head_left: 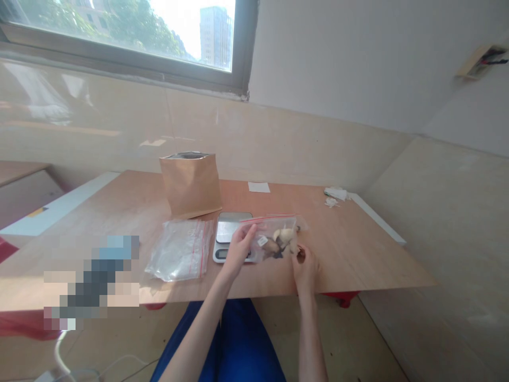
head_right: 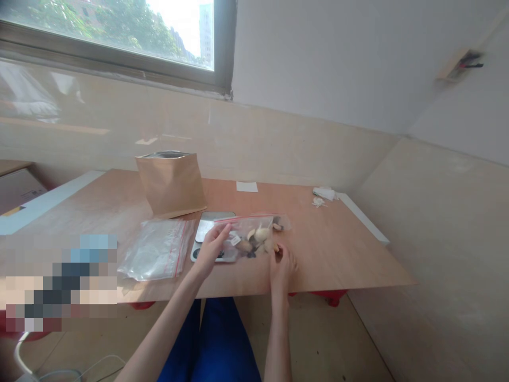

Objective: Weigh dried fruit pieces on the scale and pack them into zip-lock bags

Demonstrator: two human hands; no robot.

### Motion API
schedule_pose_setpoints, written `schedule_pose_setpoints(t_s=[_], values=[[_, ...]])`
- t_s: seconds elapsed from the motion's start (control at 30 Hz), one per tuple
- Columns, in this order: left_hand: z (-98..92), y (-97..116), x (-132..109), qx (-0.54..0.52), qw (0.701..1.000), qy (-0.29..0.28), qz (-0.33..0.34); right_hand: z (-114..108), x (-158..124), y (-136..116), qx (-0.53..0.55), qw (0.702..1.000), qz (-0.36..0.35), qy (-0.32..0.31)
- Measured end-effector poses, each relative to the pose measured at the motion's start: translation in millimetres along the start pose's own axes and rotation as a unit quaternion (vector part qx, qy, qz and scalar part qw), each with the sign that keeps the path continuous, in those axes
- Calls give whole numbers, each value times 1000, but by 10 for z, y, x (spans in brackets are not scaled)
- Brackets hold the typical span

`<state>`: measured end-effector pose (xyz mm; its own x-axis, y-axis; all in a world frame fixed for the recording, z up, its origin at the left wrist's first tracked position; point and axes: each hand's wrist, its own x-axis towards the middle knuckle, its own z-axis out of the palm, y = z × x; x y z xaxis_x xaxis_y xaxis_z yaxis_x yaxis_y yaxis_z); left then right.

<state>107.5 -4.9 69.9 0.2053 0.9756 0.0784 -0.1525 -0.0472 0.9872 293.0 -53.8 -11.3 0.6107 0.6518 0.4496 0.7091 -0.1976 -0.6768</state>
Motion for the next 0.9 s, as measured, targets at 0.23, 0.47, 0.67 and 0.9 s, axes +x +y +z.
schedule_pose_setpoints(t_s=[0.23,0.47,0.67,0.9], values=[[667,-336,346,180,976,87,85,-423,-277,-61,99,962,186,176],[725,-701,79,404,889,-134,168,-415,-294,-282,220,947,176,152],[103,-90,375,352,880,141,285,-68,-324,-742,258,960,103,38],[-887,1030,963,432,791,333,277,628,-132,-1128,217,973,-57,-63]])
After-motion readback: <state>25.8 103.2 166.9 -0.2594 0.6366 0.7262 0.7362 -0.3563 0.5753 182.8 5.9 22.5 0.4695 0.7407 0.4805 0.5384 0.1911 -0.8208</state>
